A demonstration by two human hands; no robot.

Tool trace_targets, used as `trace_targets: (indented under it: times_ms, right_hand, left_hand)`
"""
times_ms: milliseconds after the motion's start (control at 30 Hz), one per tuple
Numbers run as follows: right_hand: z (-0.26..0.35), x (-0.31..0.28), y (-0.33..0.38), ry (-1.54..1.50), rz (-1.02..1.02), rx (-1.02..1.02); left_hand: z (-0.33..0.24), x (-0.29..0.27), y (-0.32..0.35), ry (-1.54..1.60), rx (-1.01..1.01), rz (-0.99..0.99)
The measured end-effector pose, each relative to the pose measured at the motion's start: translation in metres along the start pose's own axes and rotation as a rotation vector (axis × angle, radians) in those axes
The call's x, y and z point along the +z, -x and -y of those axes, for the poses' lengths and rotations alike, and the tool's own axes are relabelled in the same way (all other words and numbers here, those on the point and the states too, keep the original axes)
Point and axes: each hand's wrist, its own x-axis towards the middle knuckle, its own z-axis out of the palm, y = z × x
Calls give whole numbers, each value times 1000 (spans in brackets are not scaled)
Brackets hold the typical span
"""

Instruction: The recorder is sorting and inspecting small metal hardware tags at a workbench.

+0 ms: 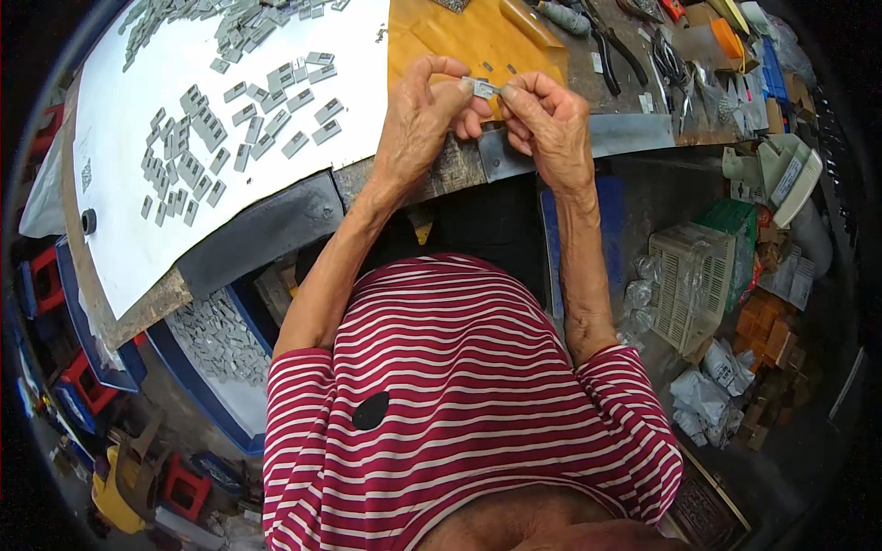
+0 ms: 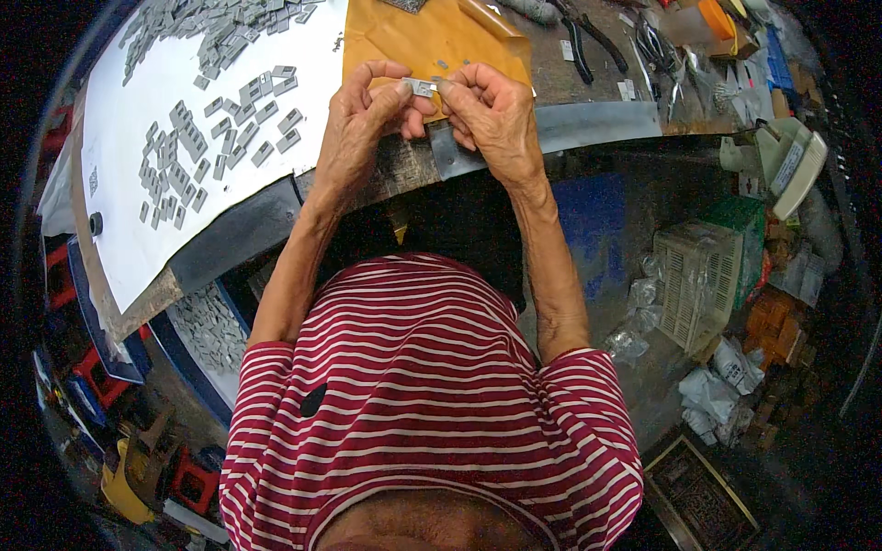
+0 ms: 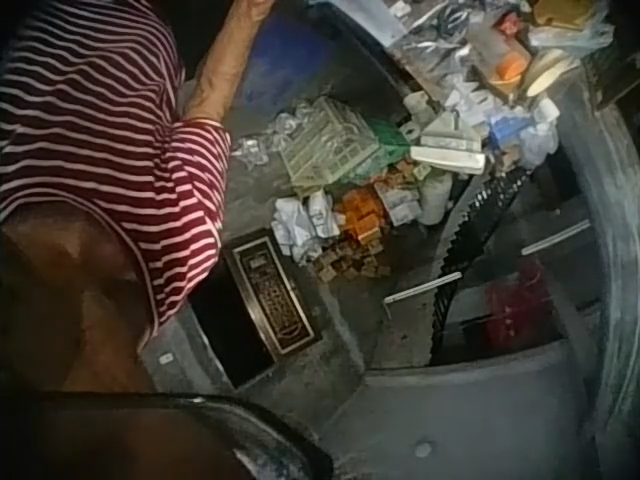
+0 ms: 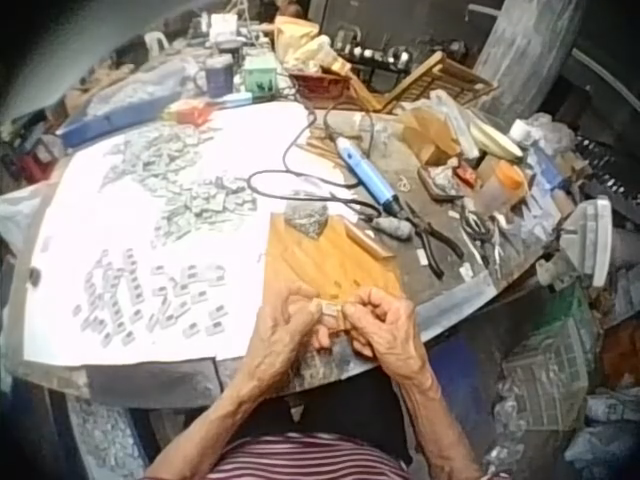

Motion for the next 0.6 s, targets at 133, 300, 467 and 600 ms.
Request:
trace_targets:
  times_ms: [133,300,467,600]
  right_hand:
    - [0,-1,0,-64,2,2]
    - [-1,-3,2,-76,6,-8]
    - [-4,-4,3,0,-6,-36]
    - [-6,-4,6,127,-30,-44]
  left_hand:
    - [0,0,1,-18,-5,9]
    - [-5,1,4,-95,7,28]
    - [-5,4,7,-84,26,38]
    - [1,3,8,-92,39,34]
